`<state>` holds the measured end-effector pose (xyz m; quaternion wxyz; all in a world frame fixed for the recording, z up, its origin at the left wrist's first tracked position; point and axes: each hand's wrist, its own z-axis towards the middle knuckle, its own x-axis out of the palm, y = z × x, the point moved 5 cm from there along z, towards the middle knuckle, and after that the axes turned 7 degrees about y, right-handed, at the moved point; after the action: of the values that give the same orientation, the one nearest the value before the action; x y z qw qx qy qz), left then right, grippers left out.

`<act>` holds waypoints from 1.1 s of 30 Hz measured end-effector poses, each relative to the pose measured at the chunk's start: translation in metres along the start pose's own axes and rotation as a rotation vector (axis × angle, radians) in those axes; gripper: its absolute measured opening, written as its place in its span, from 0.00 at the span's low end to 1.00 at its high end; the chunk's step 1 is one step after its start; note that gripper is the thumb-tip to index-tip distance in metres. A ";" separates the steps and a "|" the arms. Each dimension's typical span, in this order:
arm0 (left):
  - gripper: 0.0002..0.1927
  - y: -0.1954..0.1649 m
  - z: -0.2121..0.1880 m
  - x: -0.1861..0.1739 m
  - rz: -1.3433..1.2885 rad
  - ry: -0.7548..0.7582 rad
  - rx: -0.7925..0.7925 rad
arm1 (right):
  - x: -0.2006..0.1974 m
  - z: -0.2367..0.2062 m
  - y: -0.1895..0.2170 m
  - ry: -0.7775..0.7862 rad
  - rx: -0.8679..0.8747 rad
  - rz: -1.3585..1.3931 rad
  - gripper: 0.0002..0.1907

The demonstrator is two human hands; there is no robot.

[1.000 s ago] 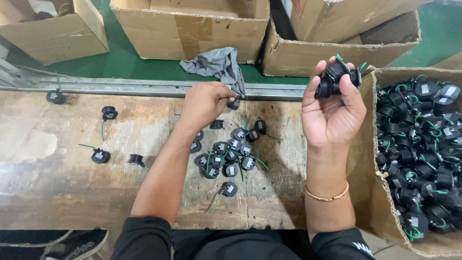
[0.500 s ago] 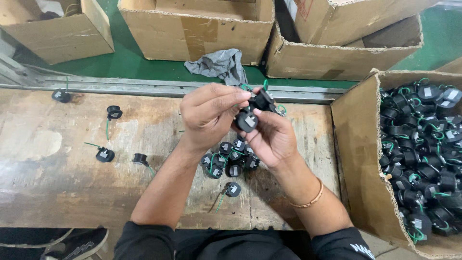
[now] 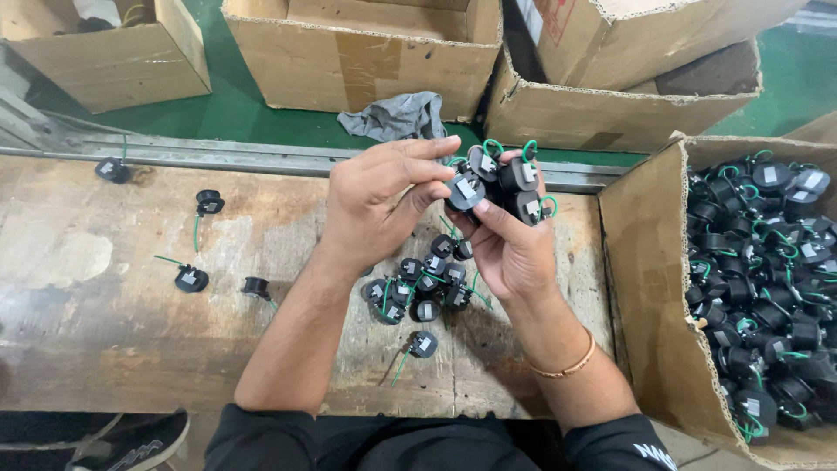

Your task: The person picks small black electrical plug components with green wires from a cardboard box and works on them one at a time at a wooden workbench, twisting and folding the wire leads and pressing the parts together, then sets the finished piece on the bench. The person repeats this handling cycle continuously across the episode.

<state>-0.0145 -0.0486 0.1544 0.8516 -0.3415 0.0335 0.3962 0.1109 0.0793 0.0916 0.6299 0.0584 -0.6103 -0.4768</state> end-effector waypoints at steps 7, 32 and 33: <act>0.13 0.020 -0.011 0.015 -0.395 -0.130 -0.316 | 0.012 -0.005 0.006 0.148 -0.254 -0.363 0.32; 0.13 -0.010 -0.002 0.007 0.073 -0.058 -0.183 | -0.169 -0.021 0.233 -0.238 -0.836 0.882 0.42; 0.12 -0.010 -0.001 0.007 0.077 -0.052 -0.170 | -0.172 -0.022 0.234 -0.197 -0.825 0.864 0.44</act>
<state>-0.0019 -0.0494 0.1568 0.8044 -0.4005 -0.0094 0.4387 0.2871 0.3097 0.1171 0.6779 -0.4880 -0.3991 -0.3782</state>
